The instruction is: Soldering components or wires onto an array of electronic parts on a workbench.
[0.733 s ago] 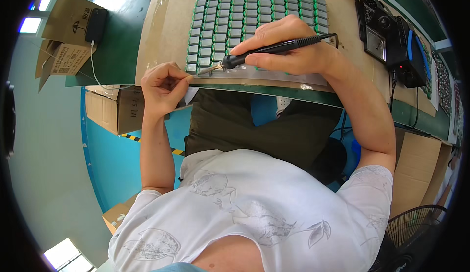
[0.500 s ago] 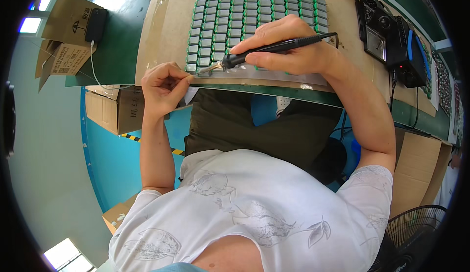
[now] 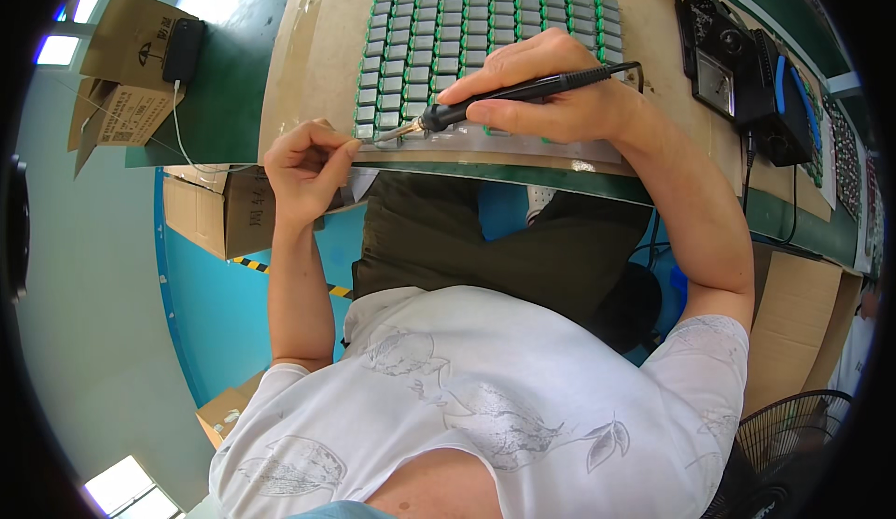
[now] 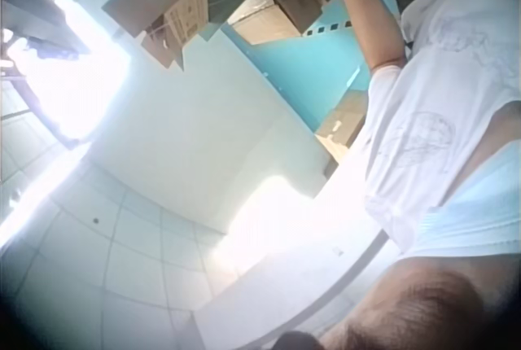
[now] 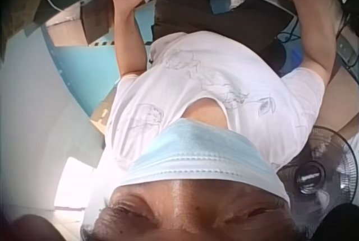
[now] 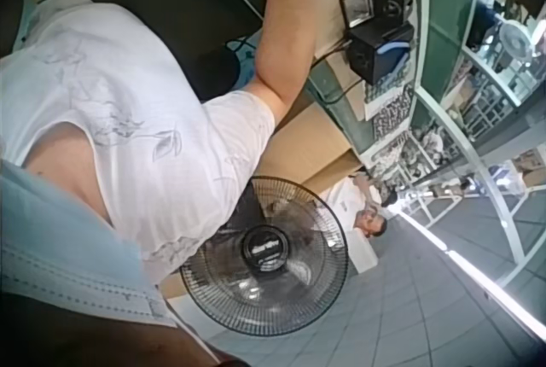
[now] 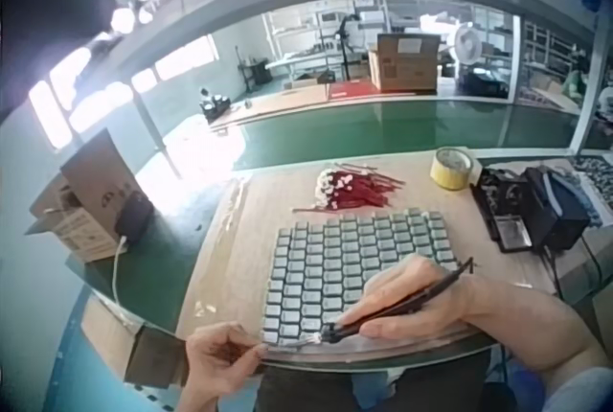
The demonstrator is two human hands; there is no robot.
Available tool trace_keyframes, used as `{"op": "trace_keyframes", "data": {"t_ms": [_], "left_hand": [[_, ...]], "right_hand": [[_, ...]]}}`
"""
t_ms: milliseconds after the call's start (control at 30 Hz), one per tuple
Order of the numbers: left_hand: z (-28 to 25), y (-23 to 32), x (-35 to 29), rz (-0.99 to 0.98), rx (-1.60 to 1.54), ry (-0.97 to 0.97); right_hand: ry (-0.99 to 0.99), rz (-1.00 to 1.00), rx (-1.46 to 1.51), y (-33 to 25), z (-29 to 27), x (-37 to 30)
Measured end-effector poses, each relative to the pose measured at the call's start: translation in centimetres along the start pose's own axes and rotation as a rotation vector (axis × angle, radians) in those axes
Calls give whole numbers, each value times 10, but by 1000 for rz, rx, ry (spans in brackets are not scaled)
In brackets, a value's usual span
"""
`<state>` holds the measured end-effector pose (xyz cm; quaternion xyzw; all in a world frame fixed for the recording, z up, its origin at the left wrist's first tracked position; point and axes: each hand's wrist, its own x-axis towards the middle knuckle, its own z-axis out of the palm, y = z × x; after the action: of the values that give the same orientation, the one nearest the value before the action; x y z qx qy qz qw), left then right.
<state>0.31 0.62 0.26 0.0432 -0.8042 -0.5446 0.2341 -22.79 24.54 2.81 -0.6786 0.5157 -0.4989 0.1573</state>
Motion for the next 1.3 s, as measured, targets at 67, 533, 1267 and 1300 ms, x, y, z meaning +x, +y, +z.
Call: {"op": "trace_keyframes", "data": {"t_ms": [67,533,1267,1300], "left_hand": [[1,2,-2,-54,-120,58],[-1,-8,-1,-70,-355,210],[43,63,65,-143,-213,-260],[43,64,69,-189,-245,-271]], "right_hand": [[15,-8,4,0,-1,0],[5,83,-2,-12,-7,2],[160,-111,-531,-36,-13,27],[182,-97,-555,-35,-14,29]]}}
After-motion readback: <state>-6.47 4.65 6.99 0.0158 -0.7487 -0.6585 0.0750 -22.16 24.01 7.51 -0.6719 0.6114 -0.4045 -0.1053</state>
